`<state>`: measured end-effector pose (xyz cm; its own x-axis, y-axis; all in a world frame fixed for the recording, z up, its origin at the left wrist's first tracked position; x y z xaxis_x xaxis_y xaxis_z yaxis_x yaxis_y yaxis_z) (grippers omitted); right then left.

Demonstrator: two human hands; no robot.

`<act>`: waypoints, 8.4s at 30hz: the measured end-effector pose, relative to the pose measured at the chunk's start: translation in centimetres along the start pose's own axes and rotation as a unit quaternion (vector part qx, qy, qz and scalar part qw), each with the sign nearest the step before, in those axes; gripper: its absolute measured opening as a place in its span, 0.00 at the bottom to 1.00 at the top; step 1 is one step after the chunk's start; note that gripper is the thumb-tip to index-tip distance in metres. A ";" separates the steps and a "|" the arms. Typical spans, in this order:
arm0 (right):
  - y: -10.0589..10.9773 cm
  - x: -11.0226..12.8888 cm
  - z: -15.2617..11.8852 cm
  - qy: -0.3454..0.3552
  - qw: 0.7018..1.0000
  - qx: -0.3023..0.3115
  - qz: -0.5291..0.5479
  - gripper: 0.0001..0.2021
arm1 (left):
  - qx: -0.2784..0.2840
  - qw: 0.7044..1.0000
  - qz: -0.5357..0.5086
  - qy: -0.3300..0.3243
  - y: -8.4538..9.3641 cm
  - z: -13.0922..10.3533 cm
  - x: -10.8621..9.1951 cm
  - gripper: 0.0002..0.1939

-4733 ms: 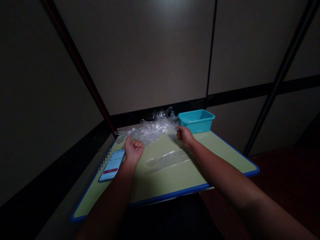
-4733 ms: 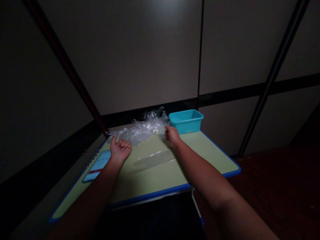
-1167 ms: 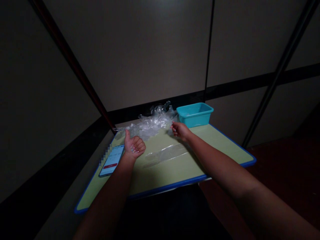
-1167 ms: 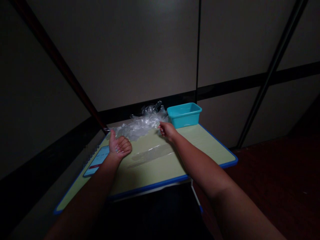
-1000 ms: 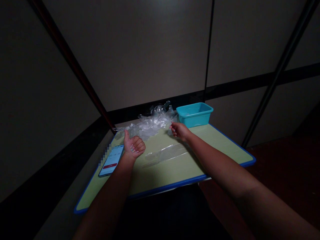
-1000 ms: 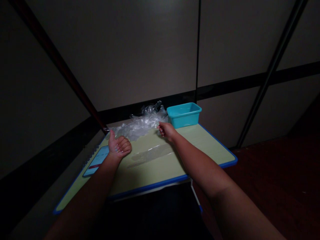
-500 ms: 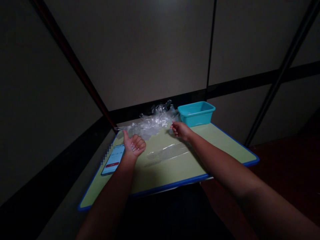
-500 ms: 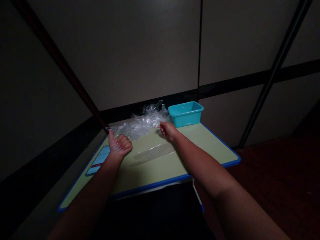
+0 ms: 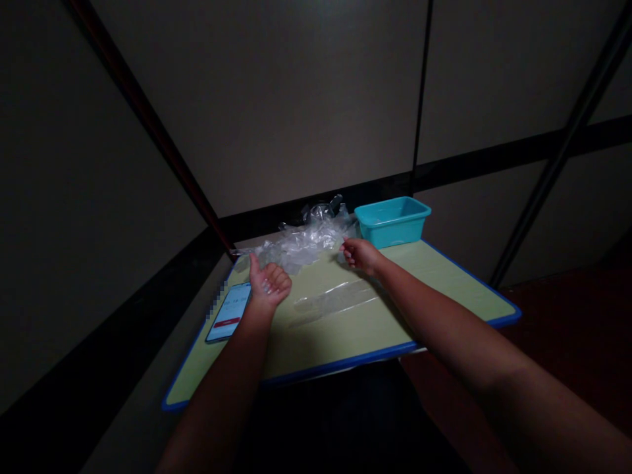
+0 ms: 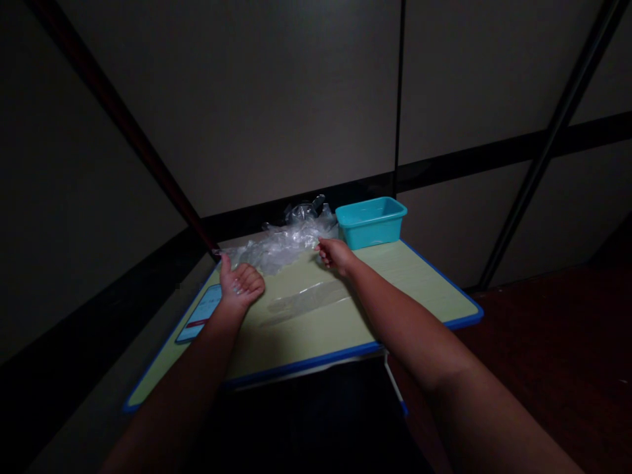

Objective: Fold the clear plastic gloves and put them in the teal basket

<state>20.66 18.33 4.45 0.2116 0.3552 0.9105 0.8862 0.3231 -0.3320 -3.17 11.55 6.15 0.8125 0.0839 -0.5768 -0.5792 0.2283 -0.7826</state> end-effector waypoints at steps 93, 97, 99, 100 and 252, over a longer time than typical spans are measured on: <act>0.1 -0.1 -0.1 0.007 0.999 -0.005 -0.030 0.13 | -0.133 0.982 0.001 -0.130 0.6 0.4 -1.4 0.28; 0.1 -0.1 0.0 0.005 0.999 -0.002 -0.032 0.13 | -0.121 0.984 0.003 -0.131 0.5 0.4 -1.3 0.28; 0.1 -0.1 0.0 0.002 1.000 0.000 -0.031 0.13 | -0.112 0.985 -0.005 -0.130 0.5 0.4 -1.3 0.28; 0.0 -0.1 -0.1 0.001 1.000 0.000 -0.029 0.13 | -0.107 0.986 -0.009 -0.129 0.5 0.5 -1.3 0.27; -5.9 0.8 -8.3 -0.031 0.909 0.411 -0.058 0.13 | 0.230 0.651 0.557 -0.461 -10.8 -7.4 2.6 0.14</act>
<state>19.01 9.45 9.20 0.0892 0.3174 0.9441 0.2887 0.8989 -0.3295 4.70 2.12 11.36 -0.2782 0.9445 -0.1749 -0.9341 -0.2236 0.2782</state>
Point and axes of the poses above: each hand's wrist, its own z-axis towards the middle knuckle, its own y-axis out of the back of the hand, x = y × z, the point moved 2 cm from there along z, towards the middle knuckle, and after that the axes turned 12 degrees about -y, right-handed, at the moved point
